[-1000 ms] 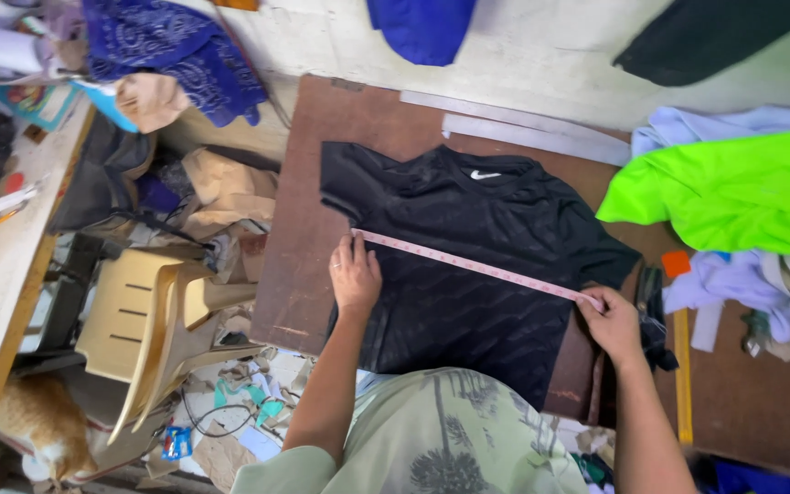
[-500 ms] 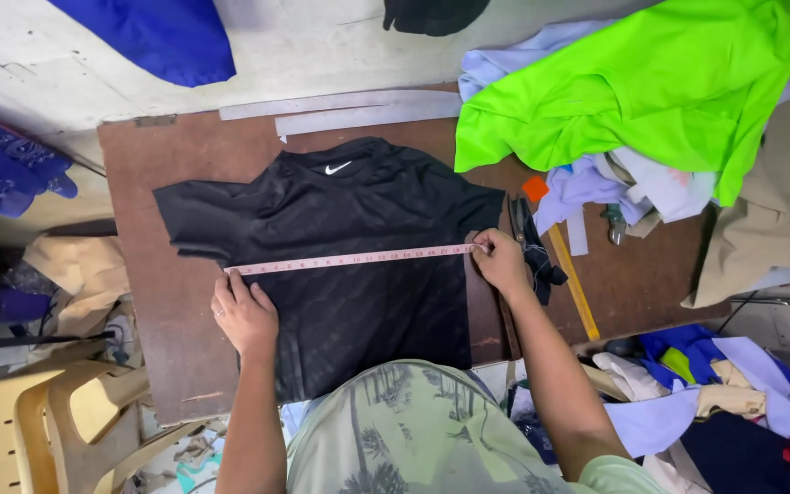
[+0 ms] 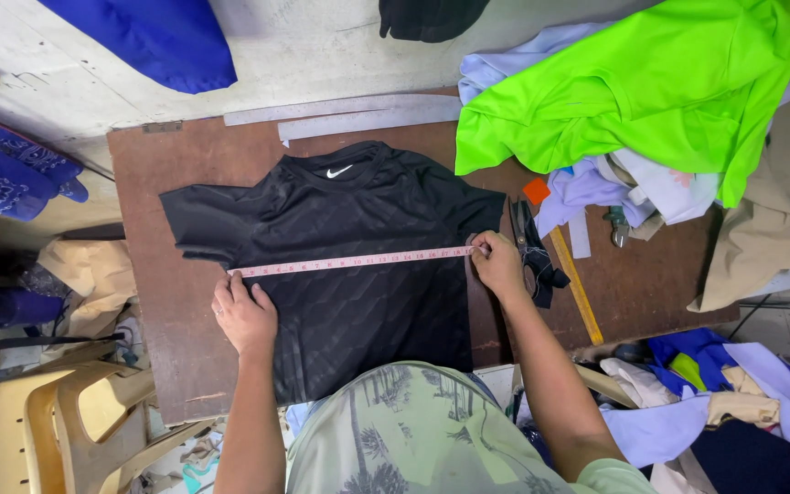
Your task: Measuring the width and length of various t-shirts using a flexible measuring tape on a work table.
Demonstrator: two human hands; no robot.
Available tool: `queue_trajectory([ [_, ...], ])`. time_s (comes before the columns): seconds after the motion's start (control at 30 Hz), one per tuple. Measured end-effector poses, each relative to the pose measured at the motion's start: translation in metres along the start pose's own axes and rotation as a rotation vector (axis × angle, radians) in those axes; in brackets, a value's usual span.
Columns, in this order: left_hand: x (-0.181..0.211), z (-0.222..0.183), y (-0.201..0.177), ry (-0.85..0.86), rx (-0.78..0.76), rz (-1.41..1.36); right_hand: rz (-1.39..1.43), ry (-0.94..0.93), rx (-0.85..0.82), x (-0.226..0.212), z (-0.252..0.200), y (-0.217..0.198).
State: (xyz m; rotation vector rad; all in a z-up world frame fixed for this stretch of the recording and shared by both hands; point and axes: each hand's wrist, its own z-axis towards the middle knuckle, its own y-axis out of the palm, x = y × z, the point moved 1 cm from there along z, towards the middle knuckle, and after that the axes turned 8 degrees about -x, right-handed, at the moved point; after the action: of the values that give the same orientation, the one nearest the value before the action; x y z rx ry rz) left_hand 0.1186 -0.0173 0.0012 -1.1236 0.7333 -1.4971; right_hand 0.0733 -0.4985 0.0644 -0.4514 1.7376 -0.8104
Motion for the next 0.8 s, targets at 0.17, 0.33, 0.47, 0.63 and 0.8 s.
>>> queue_trajectory([
  [0.17, 0.001, 0.013, -0.006, -0.098, 0.038, -0.133, -0.093, -0.114, 0.057, 0.002, 0.001, 0.007],
  [0.33, -0.028, 0.037, 0.018, -0.325, 0.152, -0.212, -0.313, -0.289, 0.098, -0.018, -0.025, 0.009],
  [0.47, -0.017, 0.061, 0.016, -0.368, -0.145, -0.066, -0.467, -0.344, 0.159, -0.007, -0.027, 0.014],
  [0.63, -0.075, 0.081, 0.041, -0.611, -0.424, -0.726, -0.532, -0.388, 0.179, 0.002, -0.022, 0.021],
  [0.8, -0.064, 0.097, -0.053, -0.803, -0.716, -1.044, -0.458, -0.324, 0.046, 0.004, -0.022, 0.022],
])
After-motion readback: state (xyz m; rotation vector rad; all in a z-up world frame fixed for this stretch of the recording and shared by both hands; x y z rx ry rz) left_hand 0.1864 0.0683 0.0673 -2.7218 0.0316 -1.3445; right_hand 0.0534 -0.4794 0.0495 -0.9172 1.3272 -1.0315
